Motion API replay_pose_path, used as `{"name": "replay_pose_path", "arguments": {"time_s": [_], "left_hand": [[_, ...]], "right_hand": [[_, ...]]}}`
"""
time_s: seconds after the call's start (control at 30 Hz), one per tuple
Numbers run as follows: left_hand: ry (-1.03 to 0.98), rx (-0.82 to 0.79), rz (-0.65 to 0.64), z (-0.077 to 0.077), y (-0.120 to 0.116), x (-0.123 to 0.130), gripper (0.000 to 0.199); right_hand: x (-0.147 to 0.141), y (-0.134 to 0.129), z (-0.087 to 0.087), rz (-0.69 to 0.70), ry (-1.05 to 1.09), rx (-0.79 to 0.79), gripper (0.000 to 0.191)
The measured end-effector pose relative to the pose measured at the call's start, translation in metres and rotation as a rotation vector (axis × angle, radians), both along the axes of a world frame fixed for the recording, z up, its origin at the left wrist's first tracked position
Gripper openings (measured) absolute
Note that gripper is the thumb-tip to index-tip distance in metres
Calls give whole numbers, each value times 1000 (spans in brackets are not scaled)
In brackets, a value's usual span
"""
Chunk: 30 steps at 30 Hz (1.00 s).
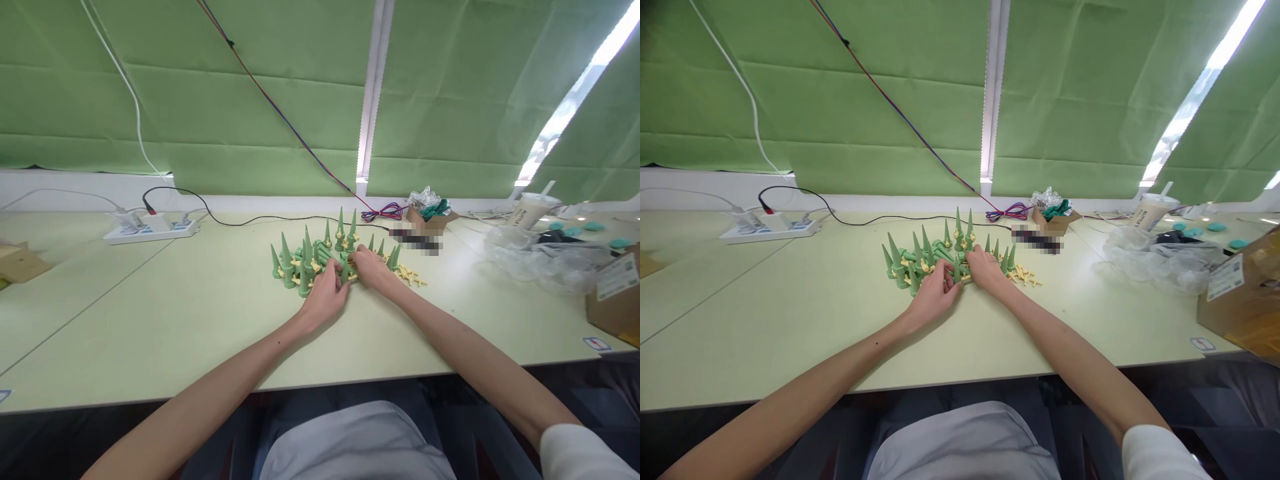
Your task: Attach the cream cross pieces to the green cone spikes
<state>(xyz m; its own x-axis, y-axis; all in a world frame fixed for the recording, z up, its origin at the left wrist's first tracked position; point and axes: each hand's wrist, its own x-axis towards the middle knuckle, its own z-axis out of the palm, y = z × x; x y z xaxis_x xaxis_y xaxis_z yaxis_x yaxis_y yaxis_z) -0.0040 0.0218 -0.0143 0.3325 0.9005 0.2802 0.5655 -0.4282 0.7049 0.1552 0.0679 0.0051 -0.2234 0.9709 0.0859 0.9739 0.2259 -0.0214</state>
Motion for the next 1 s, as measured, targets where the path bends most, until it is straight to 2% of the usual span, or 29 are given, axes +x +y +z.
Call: {"name": "replay_pose_path", "arguments": {"time_s": [0.37,0.6,0.87,1.0], "left_hand": [[17,14,1,-4,2,0,21],[42,38,-9,-3,2,0,16],[42,59,-8,-4,6,0,3],[35,69,-1,-5,6,1,5]], "right_hand": [[3,5,-10,-24,56,-2,20],[2,2,-10,-33,57,-1,24],[-1,-7,-4,-40,16,114,26],[1,-19,-3,-35,139,172,27]]}}
